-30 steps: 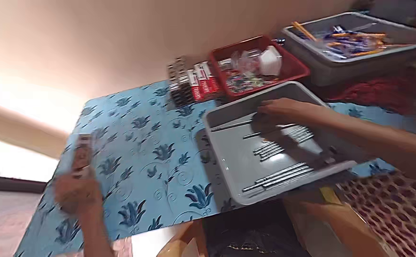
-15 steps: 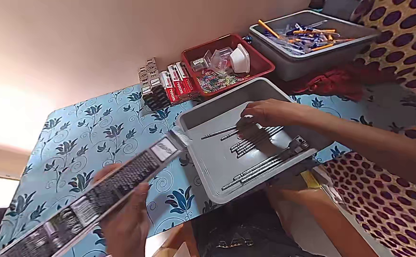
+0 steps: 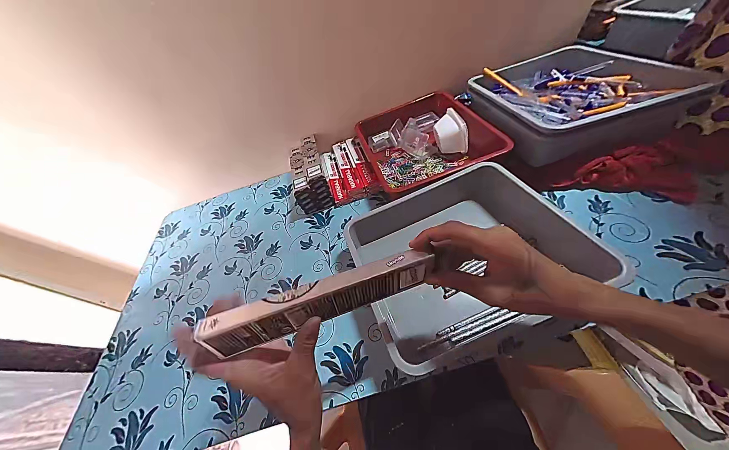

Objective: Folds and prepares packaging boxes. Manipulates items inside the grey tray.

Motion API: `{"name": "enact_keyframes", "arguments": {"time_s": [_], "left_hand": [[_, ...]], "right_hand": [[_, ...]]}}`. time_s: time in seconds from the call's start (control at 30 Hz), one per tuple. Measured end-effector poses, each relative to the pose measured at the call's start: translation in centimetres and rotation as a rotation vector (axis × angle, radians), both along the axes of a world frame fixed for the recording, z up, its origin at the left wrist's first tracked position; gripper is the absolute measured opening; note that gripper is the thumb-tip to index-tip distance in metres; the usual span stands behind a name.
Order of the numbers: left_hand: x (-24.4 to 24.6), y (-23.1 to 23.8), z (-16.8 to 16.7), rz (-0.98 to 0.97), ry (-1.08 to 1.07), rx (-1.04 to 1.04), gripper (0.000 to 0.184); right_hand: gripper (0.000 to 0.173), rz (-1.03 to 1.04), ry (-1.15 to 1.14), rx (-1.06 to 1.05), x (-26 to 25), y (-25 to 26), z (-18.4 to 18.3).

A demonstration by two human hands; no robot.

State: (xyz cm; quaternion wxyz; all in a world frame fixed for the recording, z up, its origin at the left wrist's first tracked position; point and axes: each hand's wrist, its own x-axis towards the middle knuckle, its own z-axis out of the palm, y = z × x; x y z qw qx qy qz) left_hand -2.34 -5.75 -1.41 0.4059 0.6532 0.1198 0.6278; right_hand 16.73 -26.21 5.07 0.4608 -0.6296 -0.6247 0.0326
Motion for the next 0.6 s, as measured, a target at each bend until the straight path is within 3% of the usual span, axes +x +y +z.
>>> {"name": "enact_keyframes", "arguments": {"time_s": [0.07, 0.1, 0.2, 0.27, 0.37, 0.6], "left_hand": [[-1.9, 1.6, 0.7, 0.271, 0.065, 0.387, 0.115], [-2.6, 1.3, 1.7, 0.305, 0.116, 0.486, 0.110], [-3.7, -1.8, 4.9, -0.018, 0.429, 0.575, 0.070], [-2.2, -3.0, 5.9, -0.226, 0.544, 0.663, 0.048], [-0.4, -2.9, 6.3, -0.338, 0.481, 0.690, 0.034], [0.4, -1.8, 6.4, -0.691, 0.374, 0.570, 0.047]], "right_hand": [[0.022, -0.134, -0.380, 0.168, -0.7, -0.6, 0.6], [0.015, -0.165, -0.519, 0.246, -1.0, -0.8, 0.9], [0.013, -0.158, -0.770, 0.327, -2.6, -1.0, 1.9], [0.013, -0.102, -0.795, 0.320, -3.7, -0.8, 2.5], [0.010, -0.096, -0.784, 0.368, -4.4, -0.3, 2.6], [0.008, -0.055, -0.711, 0.448, -4.2, 0.5, 2.1]]}}
